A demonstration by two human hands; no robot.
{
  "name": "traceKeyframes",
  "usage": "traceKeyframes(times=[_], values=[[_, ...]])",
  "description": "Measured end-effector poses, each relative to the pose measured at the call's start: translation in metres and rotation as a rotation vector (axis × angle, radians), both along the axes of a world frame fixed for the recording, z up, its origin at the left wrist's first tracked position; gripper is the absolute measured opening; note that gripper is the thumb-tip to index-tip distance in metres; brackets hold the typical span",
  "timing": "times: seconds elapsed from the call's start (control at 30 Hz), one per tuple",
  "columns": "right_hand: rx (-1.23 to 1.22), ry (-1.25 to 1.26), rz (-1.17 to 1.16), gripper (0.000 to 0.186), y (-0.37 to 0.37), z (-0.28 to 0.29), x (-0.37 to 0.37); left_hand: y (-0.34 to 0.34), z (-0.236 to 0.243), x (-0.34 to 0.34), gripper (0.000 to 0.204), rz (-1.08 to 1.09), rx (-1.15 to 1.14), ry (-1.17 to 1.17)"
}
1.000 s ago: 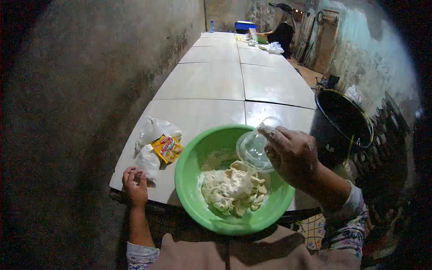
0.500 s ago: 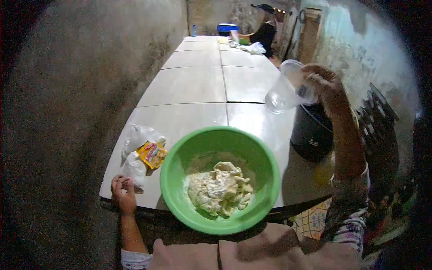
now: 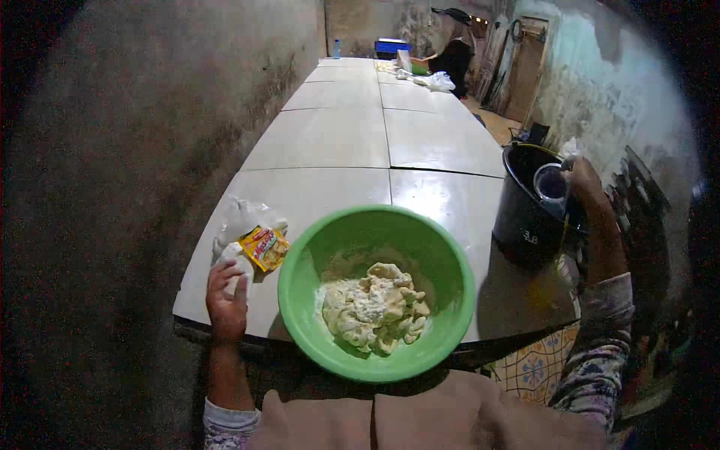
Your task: The person adds flour and liquid into a bowl, then kneads the mixture by hand into a dough, occasionally adding more flour from a bag.
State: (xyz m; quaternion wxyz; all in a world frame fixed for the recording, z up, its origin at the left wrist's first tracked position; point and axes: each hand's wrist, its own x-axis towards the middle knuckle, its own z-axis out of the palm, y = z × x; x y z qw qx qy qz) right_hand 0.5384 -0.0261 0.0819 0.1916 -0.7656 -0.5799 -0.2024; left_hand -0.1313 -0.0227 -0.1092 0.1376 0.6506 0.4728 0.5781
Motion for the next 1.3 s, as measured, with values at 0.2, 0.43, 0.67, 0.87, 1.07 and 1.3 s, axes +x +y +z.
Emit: traceKeyframes(times=[0.2,0.43,0.67,0.87,1.07,1.3], values=[[0.138,-0.326,0.098,0.015,-0.019,0.027,-0.102,0.022,0.037,0.039,0.028,-0.412,-0.177,-0.001],[-0.918,0.129,0.517,0.037,0.016,-0.07,-0.3,0.089,0.046,0.079,0.048,-0.323,-0.567,0.181],[-0.923,0.692,1.05,0.051,0.073,-0.224,-0.246,0.106,0.046,0.116,0.042,-0.528,-0.633,0.442],[-1.204,0.522,1.0,0.041,0.0,-0.092,-0.323,0.078,0.059,0.098,0.041,-0.425,-0.712,0.607],[-1.158,0.072,1.223,0.038,-0.04,-0.095,-0.352,0.072,0.064,0.099,0.041,-0.352,-0.726,0.628],[-1.226,-0.197,0.919,0.042,-0.021,-0.109,-0.395,0.074,0.055,0.1,0.04,-0.348,-0.64,0.607]])
